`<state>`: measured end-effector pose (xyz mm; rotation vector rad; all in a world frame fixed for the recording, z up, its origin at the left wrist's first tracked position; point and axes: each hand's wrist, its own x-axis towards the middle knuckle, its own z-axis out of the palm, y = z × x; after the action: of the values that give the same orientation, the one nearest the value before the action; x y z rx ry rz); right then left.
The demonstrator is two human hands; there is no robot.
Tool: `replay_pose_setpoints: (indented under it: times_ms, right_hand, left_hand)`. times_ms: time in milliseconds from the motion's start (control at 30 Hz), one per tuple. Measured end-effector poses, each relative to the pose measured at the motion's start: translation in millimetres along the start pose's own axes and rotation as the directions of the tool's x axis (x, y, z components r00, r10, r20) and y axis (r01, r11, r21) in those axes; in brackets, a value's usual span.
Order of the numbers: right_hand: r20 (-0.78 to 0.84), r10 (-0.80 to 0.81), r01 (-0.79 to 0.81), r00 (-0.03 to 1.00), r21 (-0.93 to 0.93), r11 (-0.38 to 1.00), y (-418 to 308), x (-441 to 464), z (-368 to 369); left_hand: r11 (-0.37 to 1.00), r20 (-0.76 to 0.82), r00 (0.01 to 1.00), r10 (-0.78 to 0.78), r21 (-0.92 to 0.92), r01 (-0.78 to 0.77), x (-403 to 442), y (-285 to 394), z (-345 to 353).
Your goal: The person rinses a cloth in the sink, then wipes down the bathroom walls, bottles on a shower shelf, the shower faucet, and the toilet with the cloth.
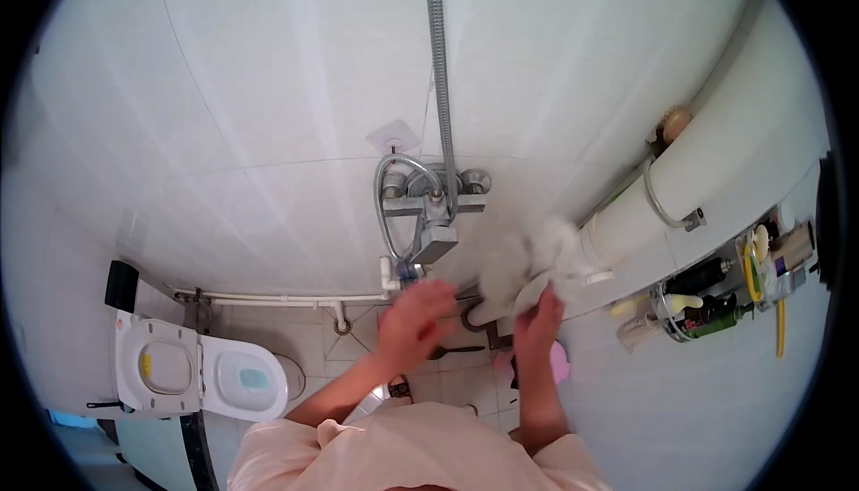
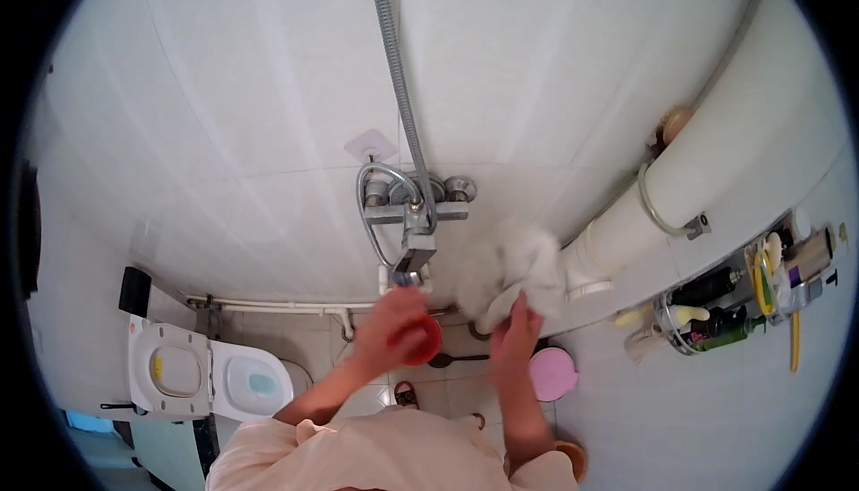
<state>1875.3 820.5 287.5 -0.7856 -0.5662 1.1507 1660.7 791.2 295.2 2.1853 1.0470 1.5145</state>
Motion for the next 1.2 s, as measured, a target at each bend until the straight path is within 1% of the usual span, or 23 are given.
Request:
replay_pose_setpoints:
  times_ms: [33, 67, 100, 133, 167, 200, 233, 333, 367, 467, 533, 600, 667, 767, 833, 867, 900, 933, 967, 1000, 1067, 1133, 1200]
  right_hand:
    - [0.111, -0.154, 0.164, 0.982, -0.083, 0.983, -5.0, 17.7, 1.5]
    - [0.119, -0.123, 0.151, 0.985, -0.273, 0.950, -1.3, 33.3, 13.3]
    - [0.227, -0.113, 0.204, 0.967, -0.426, 0.881, 5.7, 49.7, 27.6]
    - [0.333, -0.103, 0.282, 0.937, -0.552, 0.785, 12.7, 66.2, 42.1]
    - [0.527, -0.083, 0.441, 0.846, -0.603, 0.665, 23.1, 80.3, 57.4]
    - [0.630, -0.269, 0.679, 0.728, -0.611, 0.407, 41.9, 89.5, 70.7]
    - [0.735, -0.390, 0.818, 0.554, -0.569, 0.090, 51.6, 92.6, 80.3]
    - [0.780, -0.318, 0.839, 0.539, -0.529, 0.127, 45.9, 91.8, 78.2]
    - [0.757, -0.385, 0.844, 0.528, -0.517, 0.140, 50.6, 90.8, 70.7]
    - [0.732, -0.504, 0.865, 0.459, -0.498, 0.064, 53.1, 105.4, 41.0]
    - [0.411, -0.355, 0.543, 0.840, -0.624, 0.562, 69.7, 120.3, -0.7]
    - [-0.024, -0.130, 0.095, 0.991, -0.558, 0.825, 66.0, 129.5, -32.8]
    - [-0.125, -0.097, 0.065, 0.987, -0.235, 0.970, 29.5, 117.7, -26.3]
    - [-0.096, -0.353, 0.357, 0.931, 0.030, 0.934, -26.9, 84.6, 31.3]
    - [0.213, -0.529, 0.528, 0.821, 0.068, 0.847, -46.6, 82.7, 68.3]
    - [0.372, -0.597, 0.620, 0.710, 0.070, 0.781, -58.1, 79.0, 98.4]
    - [0.548, -0.659, 0.774, 0.515, 0.033, 0.632, -74.6, 71.2, 140.4]
    - [0.711, -0.664, 0.934, 0.233, 0.028, 0.357, -99.3, 59.5, 193.6]
    - [0.800, -0.600, 0.995, -0.025, 0.081, 0.067, -117.6, 46.6, 245.2]
    - [0.833, -0.530, 0.987, -0.160, 0.136, -0.084, -121.3, 40.5, 291.3]
    - [0.866, -0.472, 0.987, -0.162, 0.139, -0.083, -85.8, 47.3, 350.8]
    - [0.955, -0.293, 0.986, -0.051, 0.001, -0.169, -5.5, 89.0, 381.5]
    - [0.916, -0.358, 0.984, -0.178, 0.168, -0.060, 42.7, 73.0, 376.2]
  left_hand:
    - [0.997, -0.065, 0.995, -0.078, -0.010, 0.077, 8.1, -7.9, -7.0]
    - [0.988, -0.130, 0.979, -0.154, -0.024, 0.152, 16.6, -16.1, -11.2]
    - [0.980, -0.168, 0.967, -0.193, 0.007, 0.197, 22.4, -24.7, -10.2]
    - [0.971, -0.205, 0.953, -0.223, 0.037, 0.236, 28.2, -36.0, -7.0]
    - [0.961, -0.243, 0.938, -0.247, 0.063, 0.269, 32.4, -47.0, -2.0]
    - [0.945, -0.213, 0.921, -0.325, -0.029, 0.327, 32.7, -58.2, 5.4]
    - [0.914, -0.174, 0.898, -0.403, -0.119, 0.387, 30.8, -69.1, 13.8]
    - [0.834, -0.096, 0.850, -0.517, -0.280, 0.475, 24.1, -88.7, 27.9]
    - [0.815, -0.083, 0.841, -0.535, -0.314, 0.487, 21.7, -93.6, 29.5]
    - [0.864, -0.125, 0.858, -0.498, -0.159, 0.478, 17.5, -99.8, 31.2]
    - [0.868, -0.108, 0.862, -0.496, -0.054, 0.493, 15.2, -95.4, 23.4]
    - [0.860, -0.073, 0.857, -0.509, 0.003, 0.511, 10.2, -99.7, 19.8]
    - [0.879, -0.189, 0.859, -0.476, -0.097, 0.467, 0.2, -102.3, 13.9]
    - [0.834, -0.293, 0.781, -0.551, -0.215, 0.507, -26.8, -99.2, -1.9]
    - [0.800, -0.321, 0.733, -0.600, -0.247, 0.547, -37.8, -88.0, -12.2]
    - [0.791, -0.327, 0.720, -0.612, -0.245, 0.560, -42.3, -77.0, -16.7]
    - [0.779, -0.334, 0.705, -0.626, -0.247, 0.576, -48.7, -67.3, -18.8]
    - [0.784, -0.335, 0.709, -0.621, -0.242, 0.572, -56.4, -60.2, -18.2]
    - [0.787, -0.337, 0.711, -0.617, -0.239, 0.569, -64.4, -54.1, -15.8]
    - [0.789, -0.337, 0.713, -0.614, -0.236, 0.568, -73.2, -48.7, -13.2]
    - [0.791, -0.377, 0.697, -0.609, -0.231, 0.566, -92.3, -36.6, -11.2]
    - [0.768, -0.427, 0.647, -0.632, -0.234, 0.596, -110.0, -21.4, -9.5]
    - [0.746, -0.503, 0.576, -0.645, -0.250, 0.618, -137.4, -14.2, -12.3]
